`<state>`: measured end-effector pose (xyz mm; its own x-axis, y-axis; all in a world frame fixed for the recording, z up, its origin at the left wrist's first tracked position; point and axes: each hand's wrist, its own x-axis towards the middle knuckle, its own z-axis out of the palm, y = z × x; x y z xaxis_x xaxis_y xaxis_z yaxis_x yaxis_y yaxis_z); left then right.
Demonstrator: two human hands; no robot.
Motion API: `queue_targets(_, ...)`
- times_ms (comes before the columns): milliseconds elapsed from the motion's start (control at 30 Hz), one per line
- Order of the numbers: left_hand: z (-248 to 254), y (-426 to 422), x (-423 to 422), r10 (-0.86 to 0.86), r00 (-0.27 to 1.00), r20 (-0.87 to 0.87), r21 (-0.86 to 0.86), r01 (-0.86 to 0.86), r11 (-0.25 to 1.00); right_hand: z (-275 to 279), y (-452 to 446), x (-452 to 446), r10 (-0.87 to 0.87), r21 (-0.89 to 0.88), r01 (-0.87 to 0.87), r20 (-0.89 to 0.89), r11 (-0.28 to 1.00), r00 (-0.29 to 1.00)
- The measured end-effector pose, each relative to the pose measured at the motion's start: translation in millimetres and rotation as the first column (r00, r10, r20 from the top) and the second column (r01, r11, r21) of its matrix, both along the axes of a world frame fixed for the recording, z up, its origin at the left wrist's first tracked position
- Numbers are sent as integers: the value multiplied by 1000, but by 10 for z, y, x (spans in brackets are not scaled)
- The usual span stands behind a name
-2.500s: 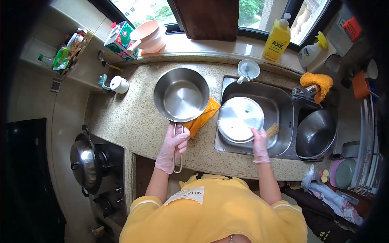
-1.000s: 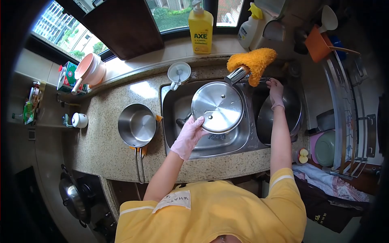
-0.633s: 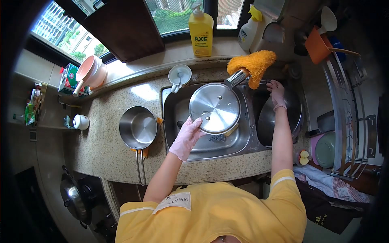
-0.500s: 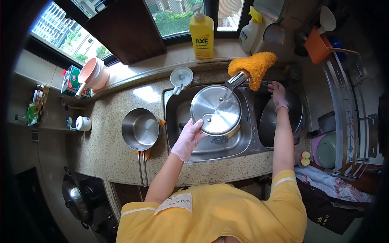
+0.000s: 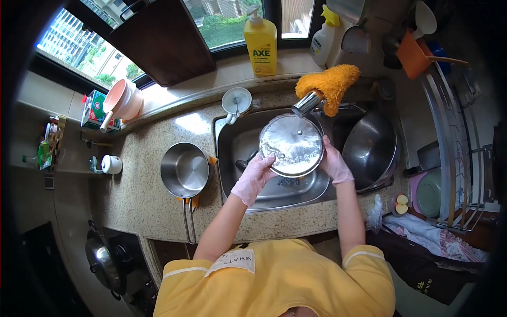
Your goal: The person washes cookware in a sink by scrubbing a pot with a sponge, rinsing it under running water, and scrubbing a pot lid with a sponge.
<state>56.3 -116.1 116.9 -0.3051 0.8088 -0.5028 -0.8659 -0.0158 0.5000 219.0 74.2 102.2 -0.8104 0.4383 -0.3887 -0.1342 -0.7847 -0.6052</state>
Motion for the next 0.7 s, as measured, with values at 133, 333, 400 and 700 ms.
queue_targets(133, 71, -72, -24, -52, 992, -116, -125, 37, 991, -164, -221, 57, -81, 51, 78, 62, 996, 995)
queue_targets(333, -62, -157, -130, -35, 998, 59, -25, 36, 999, 99, -233, -97, 22, 464, -75, 120, 883, 993)
queue_targets(400, 68, -109, -159, -48, 974, 223, 63, 34, 997, 95, -147, -167, 15, 542, -86, 134, 836, 991)
queue_targets(700, -129, -43, -96, -228, 947, 226, -14, 237, 971, 194, -53, -25, -74, 654, -58, 172, 754, 982)
